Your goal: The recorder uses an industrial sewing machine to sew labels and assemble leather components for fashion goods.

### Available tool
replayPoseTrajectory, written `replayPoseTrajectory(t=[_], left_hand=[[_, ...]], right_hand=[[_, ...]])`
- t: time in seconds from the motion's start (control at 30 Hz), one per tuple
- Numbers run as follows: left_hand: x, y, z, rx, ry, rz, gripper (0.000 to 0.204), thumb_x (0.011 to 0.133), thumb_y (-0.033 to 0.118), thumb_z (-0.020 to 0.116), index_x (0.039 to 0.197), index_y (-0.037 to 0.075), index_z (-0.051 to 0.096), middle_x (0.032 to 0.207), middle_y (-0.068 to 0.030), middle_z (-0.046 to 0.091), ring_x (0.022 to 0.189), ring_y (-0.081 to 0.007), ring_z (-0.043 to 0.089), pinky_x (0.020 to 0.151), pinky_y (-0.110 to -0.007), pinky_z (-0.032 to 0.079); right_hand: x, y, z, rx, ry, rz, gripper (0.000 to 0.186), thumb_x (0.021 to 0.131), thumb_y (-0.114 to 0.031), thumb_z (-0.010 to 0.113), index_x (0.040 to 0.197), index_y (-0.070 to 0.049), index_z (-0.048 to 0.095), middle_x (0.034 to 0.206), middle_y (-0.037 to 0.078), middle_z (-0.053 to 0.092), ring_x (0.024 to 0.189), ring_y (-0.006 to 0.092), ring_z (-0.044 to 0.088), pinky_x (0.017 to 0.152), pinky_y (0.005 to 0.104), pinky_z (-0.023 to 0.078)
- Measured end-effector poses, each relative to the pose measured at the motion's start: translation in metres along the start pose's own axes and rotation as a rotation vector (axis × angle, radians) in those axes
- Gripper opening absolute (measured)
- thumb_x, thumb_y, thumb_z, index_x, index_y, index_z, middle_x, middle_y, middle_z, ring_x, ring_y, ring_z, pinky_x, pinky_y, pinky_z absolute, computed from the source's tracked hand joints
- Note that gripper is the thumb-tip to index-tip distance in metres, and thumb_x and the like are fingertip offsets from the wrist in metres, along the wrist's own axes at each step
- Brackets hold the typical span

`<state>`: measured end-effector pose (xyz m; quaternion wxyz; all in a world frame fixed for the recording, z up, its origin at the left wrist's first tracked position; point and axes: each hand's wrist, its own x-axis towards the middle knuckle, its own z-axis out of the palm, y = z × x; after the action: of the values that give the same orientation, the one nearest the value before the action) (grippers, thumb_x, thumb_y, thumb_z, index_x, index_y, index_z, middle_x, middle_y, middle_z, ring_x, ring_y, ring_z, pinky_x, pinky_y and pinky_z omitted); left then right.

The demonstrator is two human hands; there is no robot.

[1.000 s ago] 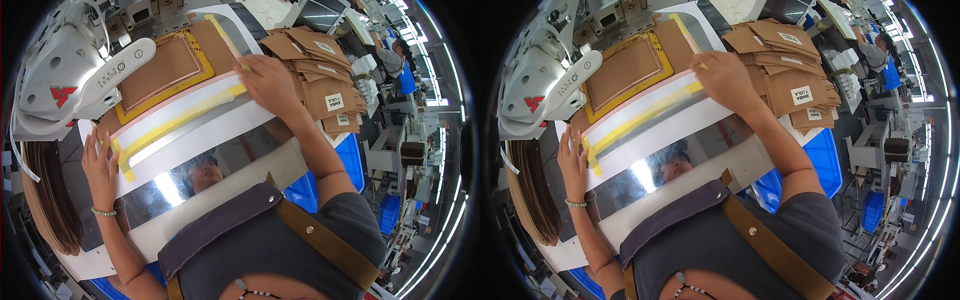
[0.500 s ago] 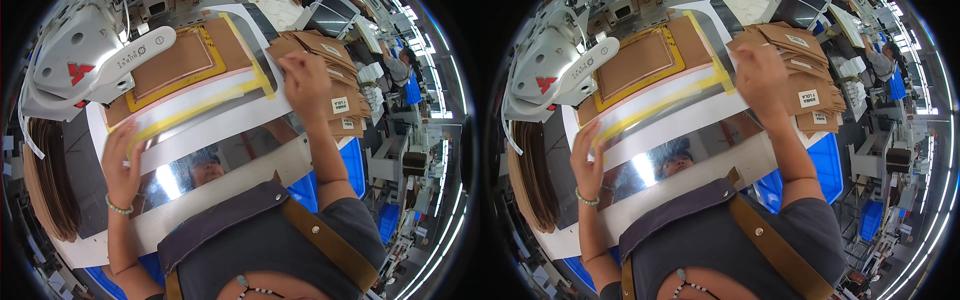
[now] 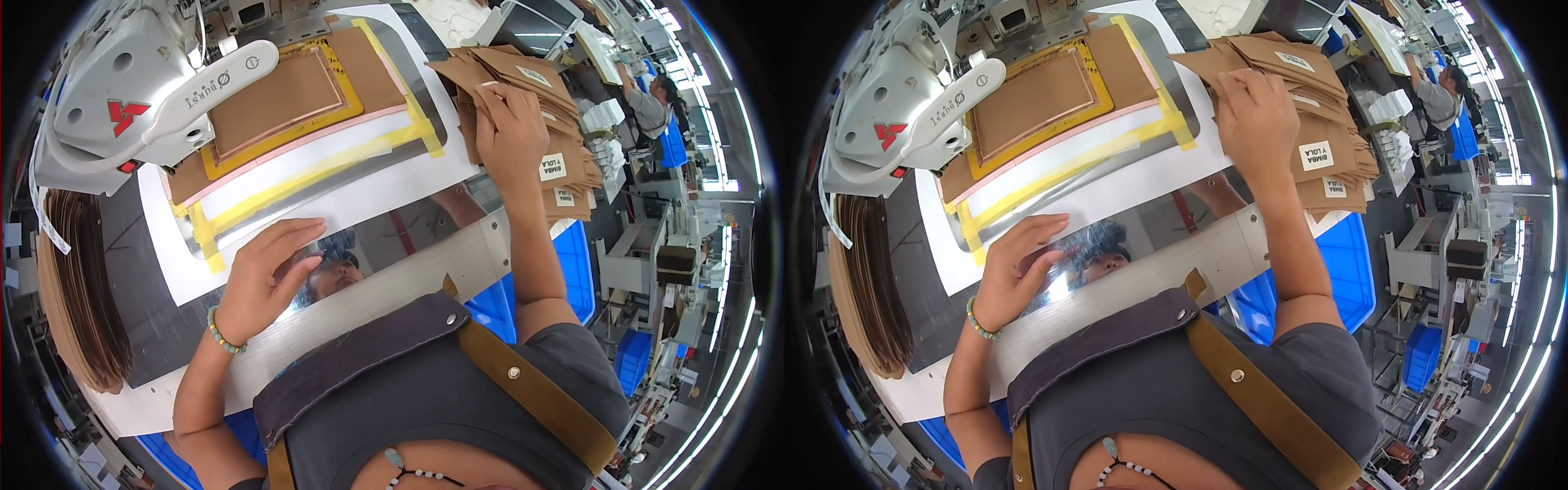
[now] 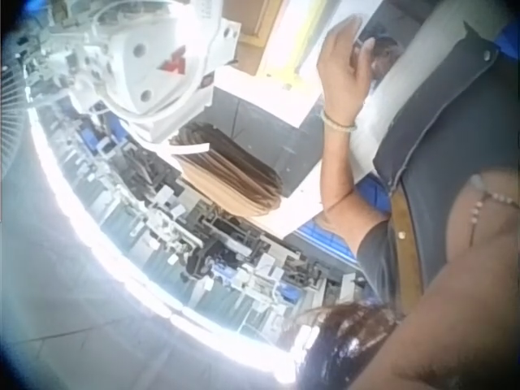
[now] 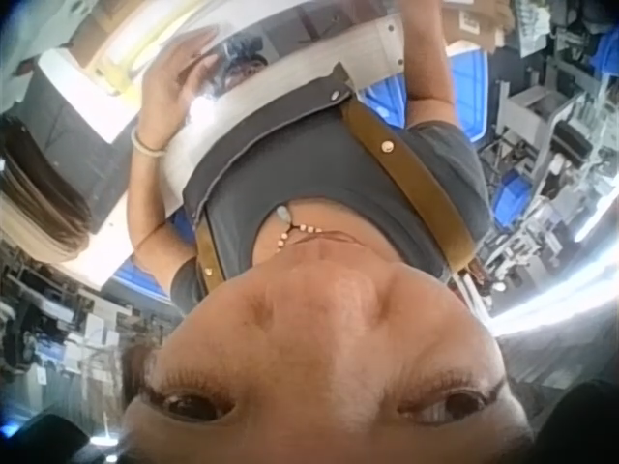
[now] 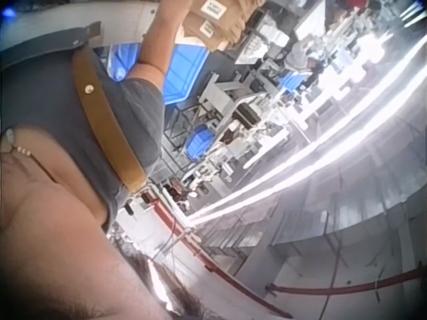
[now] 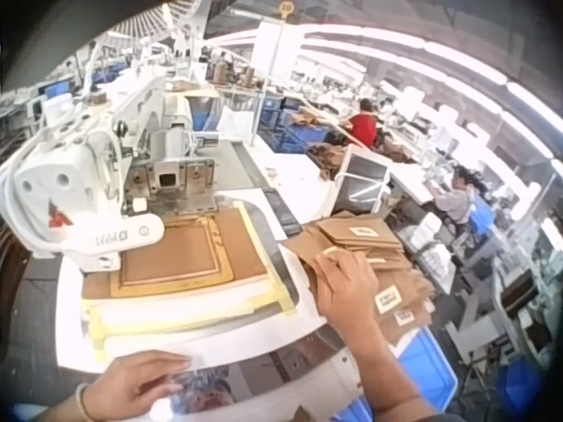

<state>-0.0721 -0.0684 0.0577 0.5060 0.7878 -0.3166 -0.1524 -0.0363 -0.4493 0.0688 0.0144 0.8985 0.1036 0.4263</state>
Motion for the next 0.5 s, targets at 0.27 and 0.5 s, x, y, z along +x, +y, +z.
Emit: replayPoseTrajectory(t=[0.27, 0.5], left_hand=[[0.025, -0.006, 0.042, -1.230, 0.066, -0.381, 0.042, 0.111, 0.028, 0.055, 0.143, 0.001, 0.051, 0.140, -0.0120, 0.061, 0.126, -0.0213, 0.062, 0.102, -0.039, 0.055], [0.010, -0.011, 0.034, -1.255, 0.275, -0.528, 0.046, 0.110, 0.028, 0.059, 0.146, 0.002, 0.050, 0.142, -0.0108, 0.061, 0.128, -0.0209, 0.062, 0.108, -0.039, 0.053]], right_hand=[[-0.017, -0.127, -0.027, 0.595, -0.127, -0.428, 0.029, 0.084, -0.023, 0.079, 0.107, -0.007, 0.074, 0.104, 0.004, 0.072, 0.080, 0.0214, 0.066, 0.067, 0.0361, 0.049], [0.011, -0.105, -0.007, 0.825, -0.438, -0.240, 0.022, 0.086, -0.020, 0.080, 0.102, -0.007, 0.073, 0.103, 0.006, 0.069, 0.089, 0.0281, 0.065, 0.075, 0.0392, 0.053]])
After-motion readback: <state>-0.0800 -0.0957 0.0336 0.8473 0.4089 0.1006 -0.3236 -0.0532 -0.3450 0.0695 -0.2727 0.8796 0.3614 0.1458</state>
